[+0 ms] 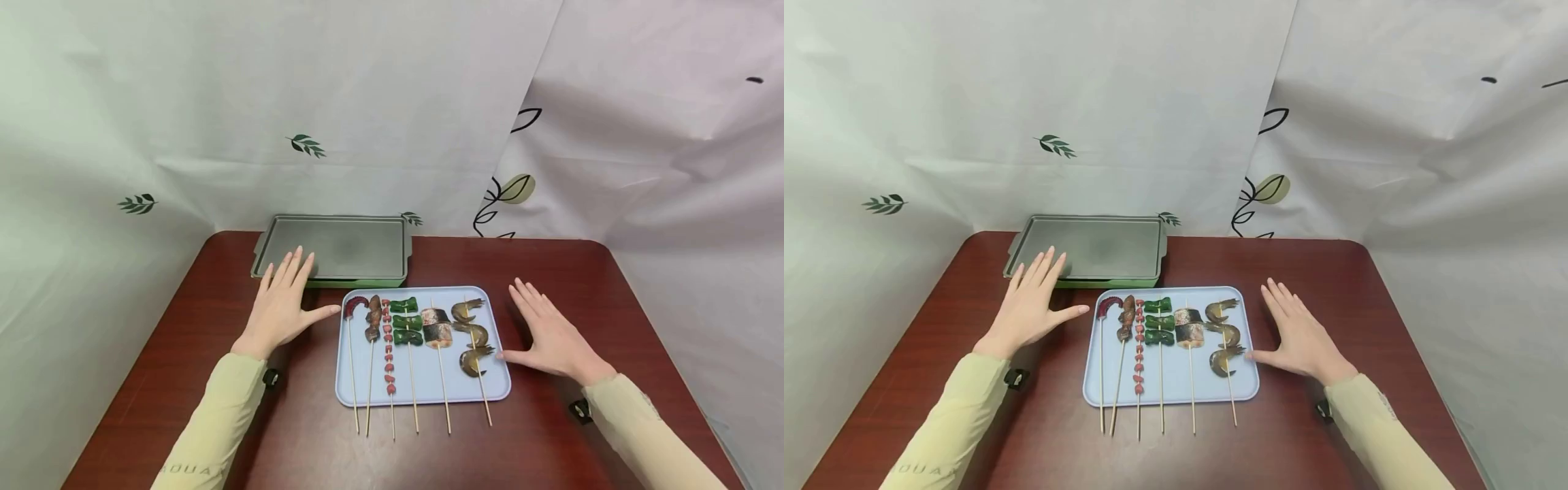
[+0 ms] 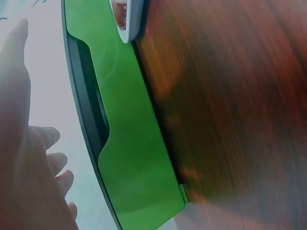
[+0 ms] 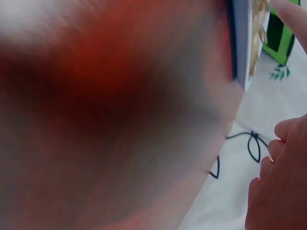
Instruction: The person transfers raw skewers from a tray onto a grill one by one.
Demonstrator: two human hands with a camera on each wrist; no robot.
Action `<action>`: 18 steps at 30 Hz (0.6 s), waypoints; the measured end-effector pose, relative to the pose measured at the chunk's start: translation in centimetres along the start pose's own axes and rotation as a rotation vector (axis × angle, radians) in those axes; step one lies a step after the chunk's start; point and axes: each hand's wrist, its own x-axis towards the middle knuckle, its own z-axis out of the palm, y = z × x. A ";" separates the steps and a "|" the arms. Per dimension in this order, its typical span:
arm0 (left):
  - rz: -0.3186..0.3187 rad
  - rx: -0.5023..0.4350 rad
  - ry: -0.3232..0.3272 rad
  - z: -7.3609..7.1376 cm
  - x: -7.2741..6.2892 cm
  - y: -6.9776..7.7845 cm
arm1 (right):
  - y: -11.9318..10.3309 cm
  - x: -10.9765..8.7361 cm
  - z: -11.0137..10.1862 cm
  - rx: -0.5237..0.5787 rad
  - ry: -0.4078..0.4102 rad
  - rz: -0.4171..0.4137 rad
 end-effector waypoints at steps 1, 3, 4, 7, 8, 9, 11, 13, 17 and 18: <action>0.002 -0.002 -0.002 0.0 -0.2 0.1 | -0.2 -0.2 0.1 -0.004 -0.002 -0.011; 0.007 -0.005 0.004 -0.1 -0.5 0.4 | -0.5 -0.7 0.2 -0.012 -0.009 -0.031; 0.009 -0.006 0.009 -0.1 -0.6 0.6 | -0.8 -0.9 0.3 -0.014 -0.015 -0.038; 0.026 -0.020 0.031 0.0 -1.1 1.0 | -1.4 -1.5 0.5 -0.024 -0.024 -0.068; 0.033 -0.029 0.037 0.0 -1.3 1.2 | -1.6 -1.8 0.6 -0.023 -0.027 -0.076; 0.040 -0.040 0.039 0.0 -1.5 1.4 | -1.9 -2.0 0.7 -0.025 -0.028 -0.086; 0.052 -0.059 0.043 0.2 -1.9 1.8 | -2.3 -2.4 1.0 -0.027 -0.027 -0.103; 0.061 -0.078 0.045 0.4 -2.4 2.2 | -2.8 -2.8 1.3 -0.026 -0.030 -0.113; 0.074 -0.108 0.049 0.7 -3.4 3.0 | -3.7 -3.4 2.1 -0.030 -0.030 -0.138; 0.077 -0.114 0.051 0.8 -3.7 3.3 | -3.8 -3.5 2.2 -0.030 -0.031 -0.145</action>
